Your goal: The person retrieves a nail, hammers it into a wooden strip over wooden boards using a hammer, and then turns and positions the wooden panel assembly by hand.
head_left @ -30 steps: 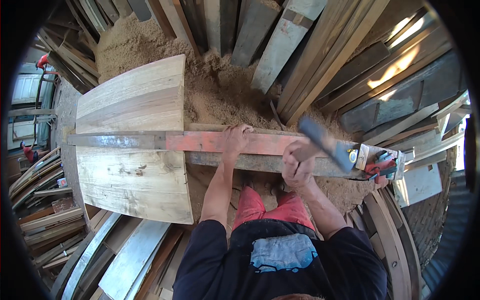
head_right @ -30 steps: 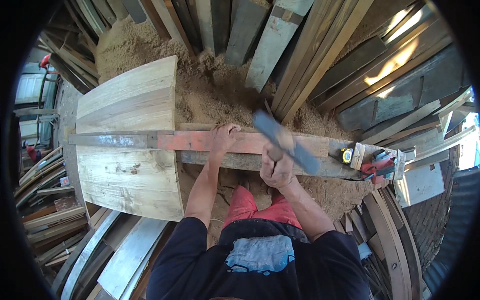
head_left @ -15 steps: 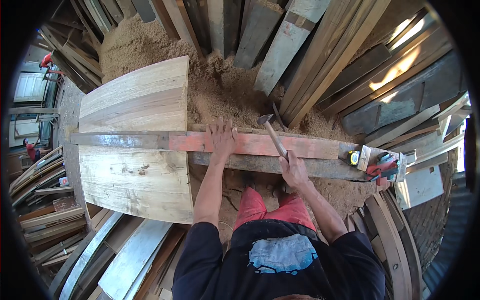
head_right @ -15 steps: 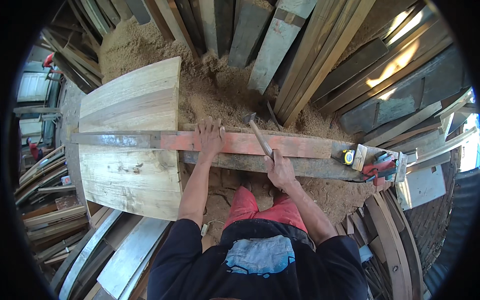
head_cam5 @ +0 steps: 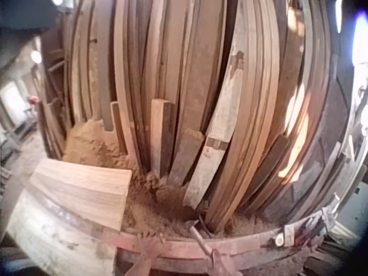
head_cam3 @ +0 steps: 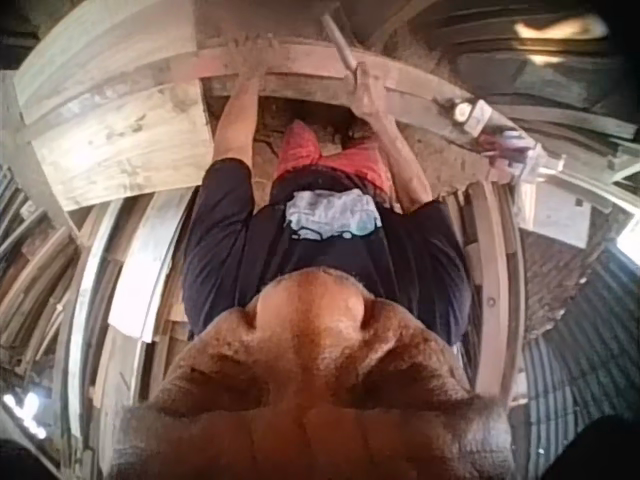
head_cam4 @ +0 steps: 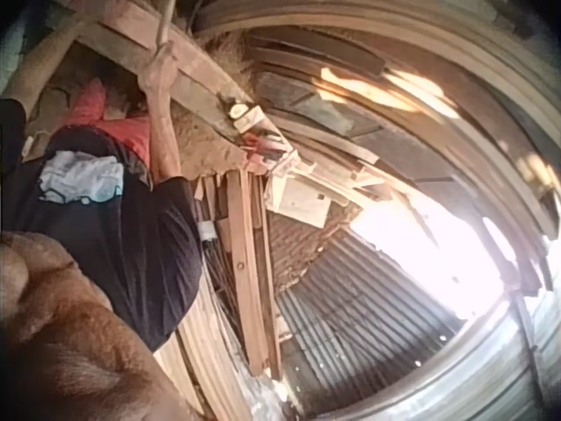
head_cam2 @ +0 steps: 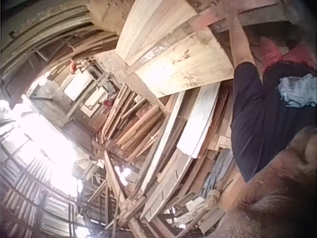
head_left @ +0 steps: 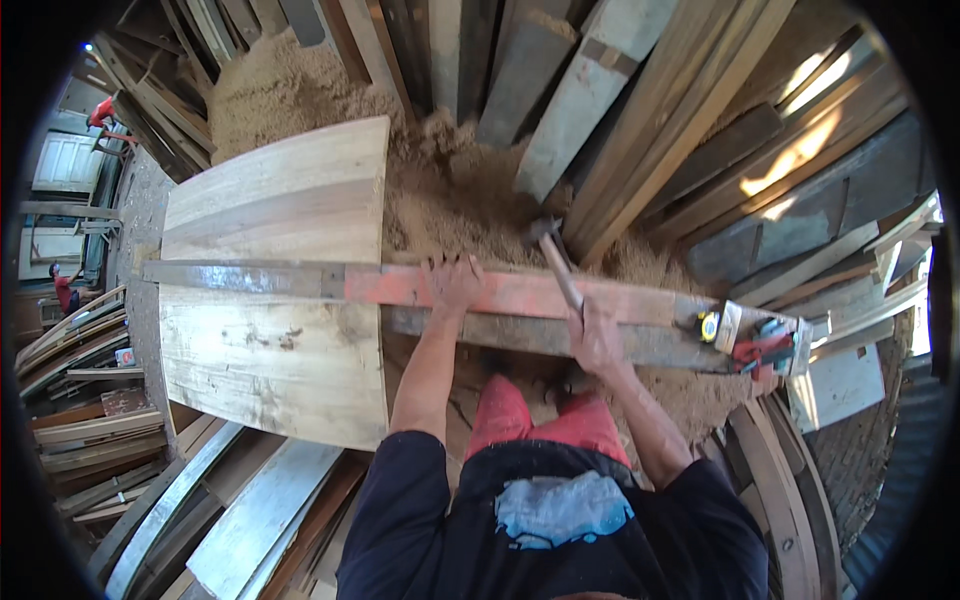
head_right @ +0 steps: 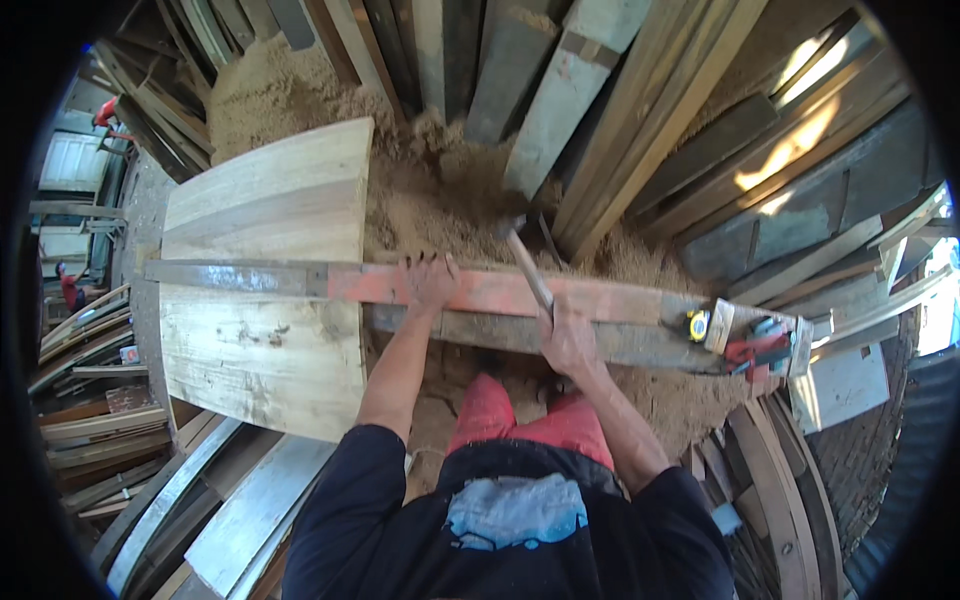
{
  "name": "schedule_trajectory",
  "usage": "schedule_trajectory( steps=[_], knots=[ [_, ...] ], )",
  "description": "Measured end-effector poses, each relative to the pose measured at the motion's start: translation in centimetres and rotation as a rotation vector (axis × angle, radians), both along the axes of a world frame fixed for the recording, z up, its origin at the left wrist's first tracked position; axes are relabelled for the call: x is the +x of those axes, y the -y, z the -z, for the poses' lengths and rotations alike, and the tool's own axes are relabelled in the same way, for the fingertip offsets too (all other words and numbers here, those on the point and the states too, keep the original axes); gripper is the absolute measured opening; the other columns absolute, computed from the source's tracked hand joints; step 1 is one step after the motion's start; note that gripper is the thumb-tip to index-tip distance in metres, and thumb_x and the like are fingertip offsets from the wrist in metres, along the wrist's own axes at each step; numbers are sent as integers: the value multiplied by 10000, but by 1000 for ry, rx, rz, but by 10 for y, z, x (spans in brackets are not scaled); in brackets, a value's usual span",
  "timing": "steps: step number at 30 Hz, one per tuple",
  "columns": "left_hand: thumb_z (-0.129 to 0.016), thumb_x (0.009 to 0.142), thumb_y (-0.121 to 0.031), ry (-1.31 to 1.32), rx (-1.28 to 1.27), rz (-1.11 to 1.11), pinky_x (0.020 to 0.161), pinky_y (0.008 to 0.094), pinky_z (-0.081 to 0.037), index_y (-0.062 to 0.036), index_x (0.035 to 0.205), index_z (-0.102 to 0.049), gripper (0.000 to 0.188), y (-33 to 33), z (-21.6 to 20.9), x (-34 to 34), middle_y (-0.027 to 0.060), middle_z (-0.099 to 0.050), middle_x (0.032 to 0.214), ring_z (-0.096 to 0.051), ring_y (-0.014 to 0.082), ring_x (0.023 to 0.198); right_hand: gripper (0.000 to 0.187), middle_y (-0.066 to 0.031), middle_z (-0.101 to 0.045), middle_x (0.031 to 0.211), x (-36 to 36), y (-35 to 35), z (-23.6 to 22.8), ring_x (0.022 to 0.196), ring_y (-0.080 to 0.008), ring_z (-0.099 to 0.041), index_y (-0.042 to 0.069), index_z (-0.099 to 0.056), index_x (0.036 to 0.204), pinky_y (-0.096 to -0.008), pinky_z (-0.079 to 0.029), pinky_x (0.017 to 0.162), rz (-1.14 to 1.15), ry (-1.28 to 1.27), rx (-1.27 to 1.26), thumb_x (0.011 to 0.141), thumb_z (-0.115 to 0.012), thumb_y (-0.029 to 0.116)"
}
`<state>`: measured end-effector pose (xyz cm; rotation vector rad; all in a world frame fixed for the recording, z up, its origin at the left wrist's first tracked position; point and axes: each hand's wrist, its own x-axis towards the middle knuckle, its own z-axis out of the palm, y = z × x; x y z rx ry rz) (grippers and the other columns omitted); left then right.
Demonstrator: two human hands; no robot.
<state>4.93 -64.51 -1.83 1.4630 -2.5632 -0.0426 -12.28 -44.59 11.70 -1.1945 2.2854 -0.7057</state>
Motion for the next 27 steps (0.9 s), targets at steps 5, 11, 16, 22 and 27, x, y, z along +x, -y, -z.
schedule_trajectory(
  steps=[5,11,16,22,27],
  knots=[
    [-465,909,-296,23,82,26,993,558,-356,-68,941,-758,373,1,1,-1,130,-725,1031,-591,352,1103,240,-200,-580,775,-11,-9,-16,593,-454,-524,-10,-488,1046,-483,-421,542,-49,-107,-574,932,-578,181],
    [-472,907,-292,52,100,26,995,554,-361,-60,905,-757,368,9,-2,-6,129,-726,1016,-592,354,1084,237,-237,-590,695,0,1,8,646,-468,-583,-27,-500,988,-507,-447,564,-74,-12,250,922,-597,179],
    [-502,884,-282,24,31,35,983,574,-374,-50,893,-752,341,8,4,-5,135,-726,997,-593,359,1068,316,-235,-560,658,-15,-5,-20,645,-477,-575,-22,-469,915,-512,-414,564,-36,14,-381,969,-532,282],
    [-503,886,-280,10,39,39,971,592,-379,-42,880,-746,341,5,5,1,128,-721,1014,-586,365,1079,295,-235,-612,709,2,11,-16,688,-473,-609,-27,-468,938,-518,-443,592,-166,18,-256,962,-531,260],
    [-492,894,-288,4,75,39,1003,607,-354,-25,914,-742,364,5,6,-1,136,-716,1052,-571,381,1127,244,-296,-624,780,-3,2,-5,766,-500,-615,-24,-489,988,-549,-475,645,-22,135,-103,944,-580,199]
  ],
)
